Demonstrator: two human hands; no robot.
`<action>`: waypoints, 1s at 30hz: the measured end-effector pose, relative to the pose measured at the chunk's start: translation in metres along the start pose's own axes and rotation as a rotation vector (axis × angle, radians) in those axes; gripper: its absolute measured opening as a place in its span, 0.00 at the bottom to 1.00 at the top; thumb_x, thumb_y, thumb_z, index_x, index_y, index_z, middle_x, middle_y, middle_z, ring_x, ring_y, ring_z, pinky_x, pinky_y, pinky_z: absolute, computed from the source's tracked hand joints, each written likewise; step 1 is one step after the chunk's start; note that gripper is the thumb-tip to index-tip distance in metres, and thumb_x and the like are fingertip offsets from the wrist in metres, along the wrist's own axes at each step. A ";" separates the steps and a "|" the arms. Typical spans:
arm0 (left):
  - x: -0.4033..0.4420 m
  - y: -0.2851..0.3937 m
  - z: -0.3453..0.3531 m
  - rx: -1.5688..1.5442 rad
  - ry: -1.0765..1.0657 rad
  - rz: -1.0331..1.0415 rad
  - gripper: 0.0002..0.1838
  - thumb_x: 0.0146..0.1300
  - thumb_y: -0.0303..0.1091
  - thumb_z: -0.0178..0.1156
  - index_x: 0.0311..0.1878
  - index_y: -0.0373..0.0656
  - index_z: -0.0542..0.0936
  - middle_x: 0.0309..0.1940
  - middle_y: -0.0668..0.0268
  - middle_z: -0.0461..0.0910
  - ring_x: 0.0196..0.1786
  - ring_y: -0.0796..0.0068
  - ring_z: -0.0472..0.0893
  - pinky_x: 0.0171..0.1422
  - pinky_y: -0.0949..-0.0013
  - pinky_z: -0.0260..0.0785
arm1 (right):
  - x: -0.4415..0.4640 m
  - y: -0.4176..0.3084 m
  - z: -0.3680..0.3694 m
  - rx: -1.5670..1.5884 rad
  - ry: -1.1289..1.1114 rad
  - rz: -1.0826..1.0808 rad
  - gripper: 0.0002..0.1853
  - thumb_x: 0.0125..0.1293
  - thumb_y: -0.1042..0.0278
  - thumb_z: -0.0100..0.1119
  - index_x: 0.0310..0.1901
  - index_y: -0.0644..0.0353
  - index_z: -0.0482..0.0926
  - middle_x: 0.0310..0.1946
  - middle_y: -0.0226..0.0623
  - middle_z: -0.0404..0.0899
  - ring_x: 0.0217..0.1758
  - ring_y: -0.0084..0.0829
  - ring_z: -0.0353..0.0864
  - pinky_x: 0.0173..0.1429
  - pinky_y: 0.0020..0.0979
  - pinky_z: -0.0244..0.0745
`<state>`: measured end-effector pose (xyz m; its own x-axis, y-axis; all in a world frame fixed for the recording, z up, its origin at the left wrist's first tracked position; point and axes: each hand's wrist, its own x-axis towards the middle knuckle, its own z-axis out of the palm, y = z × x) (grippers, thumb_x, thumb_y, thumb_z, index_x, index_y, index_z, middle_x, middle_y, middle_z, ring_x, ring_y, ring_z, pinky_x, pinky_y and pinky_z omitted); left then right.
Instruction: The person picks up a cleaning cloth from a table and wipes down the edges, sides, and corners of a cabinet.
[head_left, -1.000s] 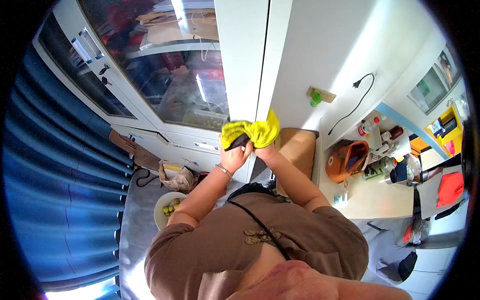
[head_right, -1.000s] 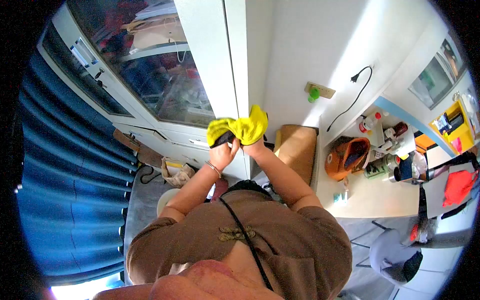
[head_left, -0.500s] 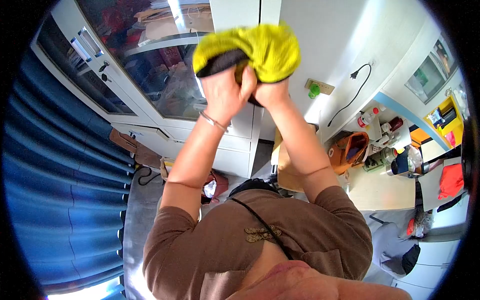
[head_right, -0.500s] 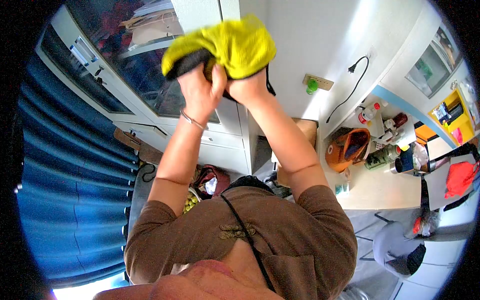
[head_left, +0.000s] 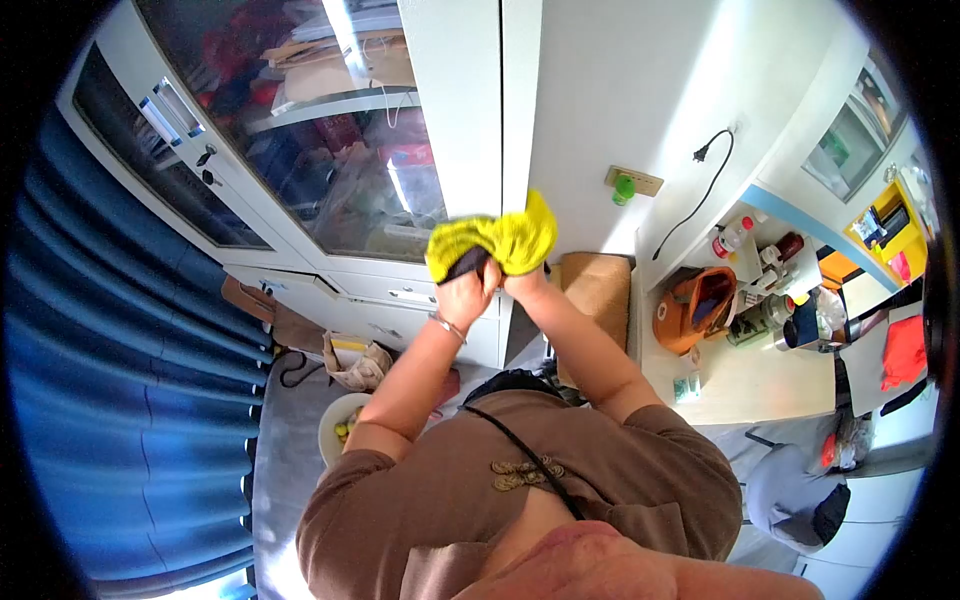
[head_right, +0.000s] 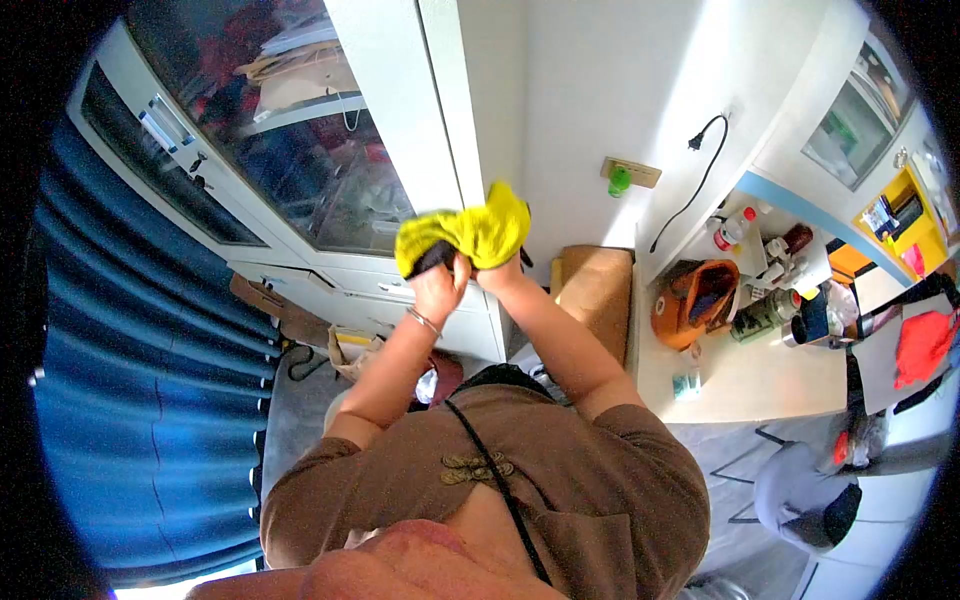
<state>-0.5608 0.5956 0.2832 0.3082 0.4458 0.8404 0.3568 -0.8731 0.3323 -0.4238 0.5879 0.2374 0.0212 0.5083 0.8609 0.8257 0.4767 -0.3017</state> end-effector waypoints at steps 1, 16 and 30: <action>-0.019 -0.005 0.009 -0.003 -0.007 -0.022 0.13 0.52 0.35 0.60 0.41 0.42 0.80 0.45 0.54 0.78 0.50 0.50 0.75 0.59 0.51 0.63 | -0.023 0.010 0.011 -0.007 -0.045 0.036 0.22 0.51 0.62 0.64 0.51 0.51 0.78 0.48 0.35 0.78 0.52 0.42 0.74 0.57 0.44 0.67; 0.058 0.029 -0.028 -0.083 0.071 -0.059 0.17 0.57 0.32 0.57 0.48 0.32 0.74 0.43 0.44 0.75 0.48 0.42 0.74 0.56 0.50 0.64 | 0.077 -0.033 -0.037 0.035 0.091 -0.038 0.20 0.55 0.64 0.61 0.51 0.55 0.76 0.49 0.39 0.77 0.54 0.44 0.74 0.57 0.44 0.67; 0.077 0.015 -0.034 -0.047 0.075 0.046 0.18 0.58 0.37 0.57 0.48 0.35 0.76 0.45 0.46 0.76 0.49 0.44 0.75 0.57 0.52 0.65 | 0.107 -0.049 -0.045 0.026 0.199 -0.102 0.20 0.54 0.65 0.61 0.51 0.54 0.78 0.50 0.38 0.78 0.55 0.43 0.74 0.59 0.41 0.67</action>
<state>-0.5617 0.6102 0.3674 0.2562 0.3902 0.8844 0.3011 -0.9016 0.3105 -0.4368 0.5860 0.3629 0.0514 0.3066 0.9505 0.8145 0.5378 -0.2176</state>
